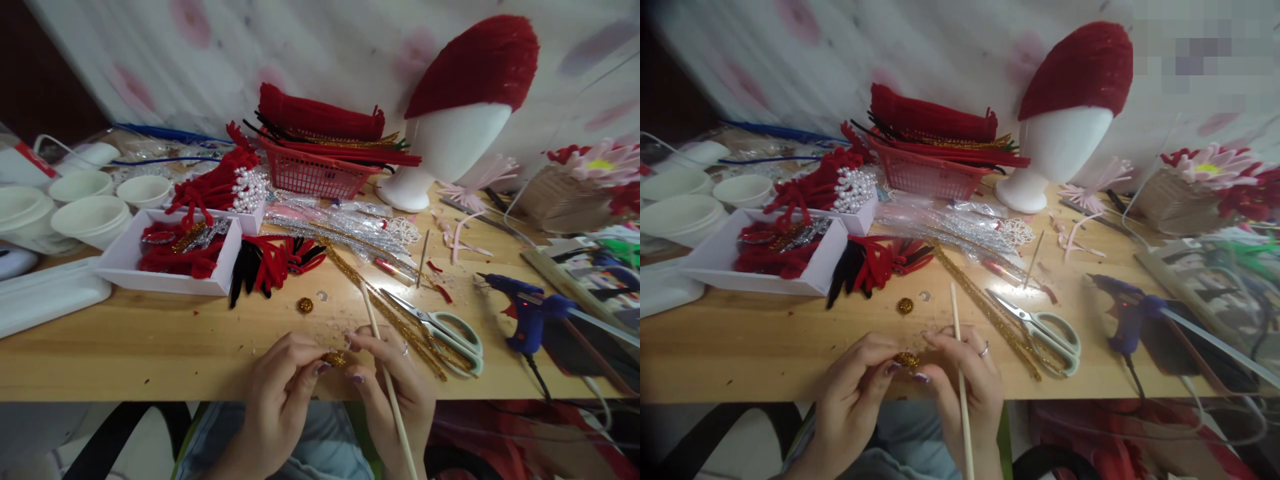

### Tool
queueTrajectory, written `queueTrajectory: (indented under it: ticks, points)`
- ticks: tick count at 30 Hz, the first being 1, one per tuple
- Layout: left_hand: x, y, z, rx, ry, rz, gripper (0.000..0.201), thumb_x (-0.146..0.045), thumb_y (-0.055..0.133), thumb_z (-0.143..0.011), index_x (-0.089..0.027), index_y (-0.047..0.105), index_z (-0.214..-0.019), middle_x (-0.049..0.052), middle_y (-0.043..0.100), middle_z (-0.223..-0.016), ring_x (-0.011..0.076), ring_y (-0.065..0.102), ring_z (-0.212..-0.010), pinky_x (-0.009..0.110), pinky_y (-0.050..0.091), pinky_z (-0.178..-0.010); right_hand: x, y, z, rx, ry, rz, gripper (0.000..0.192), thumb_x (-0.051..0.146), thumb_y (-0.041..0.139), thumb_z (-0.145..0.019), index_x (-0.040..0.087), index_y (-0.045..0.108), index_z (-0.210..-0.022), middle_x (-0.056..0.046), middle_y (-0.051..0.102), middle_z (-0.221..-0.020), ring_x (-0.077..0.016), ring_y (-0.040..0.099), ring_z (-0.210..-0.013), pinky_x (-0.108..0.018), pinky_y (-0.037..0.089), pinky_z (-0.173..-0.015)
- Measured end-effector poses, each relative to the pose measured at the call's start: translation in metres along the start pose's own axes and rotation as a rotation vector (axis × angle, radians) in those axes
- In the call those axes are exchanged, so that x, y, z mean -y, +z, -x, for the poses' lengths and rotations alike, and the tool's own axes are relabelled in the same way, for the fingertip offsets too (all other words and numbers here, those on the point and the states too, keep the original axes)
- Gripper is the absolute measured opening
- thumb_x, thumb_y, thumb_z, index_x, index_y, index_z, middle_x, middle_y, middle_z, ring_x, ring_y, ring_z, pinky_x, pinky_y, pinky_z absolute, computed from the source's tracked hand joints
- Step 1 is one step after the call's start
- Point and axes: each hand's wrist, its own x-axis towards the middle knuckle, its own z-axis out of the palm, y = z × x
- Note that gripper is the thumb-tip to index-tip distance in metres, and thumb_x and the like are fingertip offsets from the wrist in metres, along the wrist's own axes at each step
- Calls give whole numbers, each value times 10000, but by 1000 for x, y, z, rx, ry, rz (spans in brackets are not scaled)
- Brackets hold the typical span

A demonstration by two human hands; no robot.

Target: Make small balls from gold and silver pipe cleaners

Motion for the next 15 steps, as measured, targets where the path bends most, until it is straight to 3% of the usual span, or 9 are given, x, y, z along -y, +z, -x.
queueTrajectory:
  ticks: [3,6,9,11,13,15]
  points:
    - [0,0,0,5,50,2,186,-93,553,-941,-246,658,-958,-16,706,-841,120,658,-756,176,495,-700,1,-1,0,-9,-12,-16,262,305,730,-885,315,724,-1147,-33,653,-1032,-212,623,-957,-294,504,-808]
    - [1,0,-1,40,90,19,174,-87,542,-946,-222,652,-947,-16,693,-831,105,655,-748,154,496,-698,9,5,-3,45,16,-133,174,299,720,-894,301,740,-1067,-23,658,-952,-196,608,-910,-285,488,-795]
    - [1,0,-3,83,96,35,204,-41,535,-926,-214,643,-925,-20,680,-822,96,644,-743,145,491,-700,17,12,-4,57,140,-317,49,242,715,-889,279,748,-886,-9,641,-856,-175,589,-833,-278,473,-755]
    - [0,0,-4,95,90,42,214,-29,536,-911,-215,643,-910,-24,673,-810,96,632,-730,147,485,-690,18,16,-4,39,269,-473,74,258,745,-862,260,741,-788,-9,619,-830,-168,578,-799,-280,467,-727]
    - [-2,0,-5,76,27,62,193,-56,546,-910,-216,644,-864,-30,658,-772,96,612,-692,150,472,-651,16,17,-7,-21,362,-632,117,314,784,-824,249,731,-742,-7,599,-795,-163,566,-757,-281,461,-696]
    - [-5,2,-5,27,-138,124,171,-139,562,-930,-211,635,-793,-35,626,-703,99,586,-630,160,454,-593,13,15,-11,-128,395,-744,160,352,801,-800,240,707,-737,-1,580,-764,-154,546,-725,-275,450,-675]
